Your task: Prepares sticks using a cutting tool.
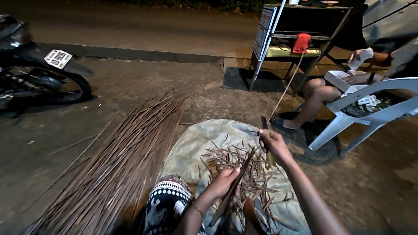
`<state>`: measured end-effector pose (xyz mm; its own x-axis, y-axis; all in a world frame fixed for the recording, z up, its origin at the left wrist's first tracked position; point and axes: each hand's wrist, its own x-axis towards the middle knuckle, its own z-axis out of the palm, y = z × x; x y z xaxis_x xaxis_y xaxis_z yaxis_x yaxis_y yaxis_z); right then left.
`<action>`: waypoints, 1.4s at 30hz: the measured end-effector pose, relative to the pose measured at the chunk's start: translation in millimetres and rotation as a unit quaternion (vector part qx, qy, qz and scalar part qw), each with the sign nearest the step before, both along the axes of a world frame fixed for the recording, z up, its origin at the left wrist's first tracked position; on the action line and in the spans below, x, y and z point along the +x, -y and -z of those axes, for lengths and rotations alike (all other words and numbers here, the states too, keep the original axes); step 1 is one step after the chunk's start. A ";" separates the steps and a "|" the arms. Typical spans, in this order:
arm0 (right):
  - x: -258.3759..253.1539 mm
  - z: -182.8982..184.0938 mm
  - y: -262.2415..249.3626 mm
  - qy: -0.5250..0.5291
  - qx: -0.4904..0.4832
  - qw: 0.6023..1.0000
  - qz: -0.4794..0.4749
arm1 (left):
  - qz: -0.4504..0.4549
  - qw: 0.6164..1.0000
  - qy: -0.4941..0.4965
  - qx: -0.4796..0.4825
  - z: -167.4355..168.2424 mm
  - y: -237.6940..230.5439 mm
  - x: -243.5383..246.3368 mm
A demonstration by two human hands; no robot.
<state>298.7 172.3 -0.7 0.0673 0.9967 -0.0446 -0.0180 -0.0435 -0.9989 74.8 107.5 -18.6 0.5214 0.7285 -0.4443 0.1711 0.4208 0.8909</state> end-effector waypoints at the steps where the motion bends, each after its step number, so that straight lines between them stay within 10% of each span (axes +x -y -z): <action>1: 4.1 1.6 -1.7 0.033 0.013 0.999 0.008 | -0.015 1.000 0.008 -0.004 -0.7 -0.3 -0.8; 6: -29.7 10.5 14.7 0.378 0.076 0.920 -0.074 | -0.153 0.988 0.020 0.027 -0.4 -9.8 -2.9; 13: -80.5 41.8 36.7 0.517 0.312 0.793 -0.082 | -0.243 0.969 0.038 0.003 -3.7 -10.0 -3.9; 30: 29.0 38.1 1.4 0.582 -0.091 0.804 0.081 | -0.062 0.998 -0.004 -0.026 7.7 5.1 5.1; 42: -89.1 11.3 44.4 0.492 0.101 0.849 -0.165 | -0.263 0.964 0.026 -0.004 -6.0 -17.2 -2.1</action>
<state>209.6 127.8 -11.9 -0.3126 0.9488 0.0459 0.8089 0.2912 -0.5108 72.7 124.7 -12.6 0.1017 0.8953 -0.4338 -0.1130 0.4436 0.8891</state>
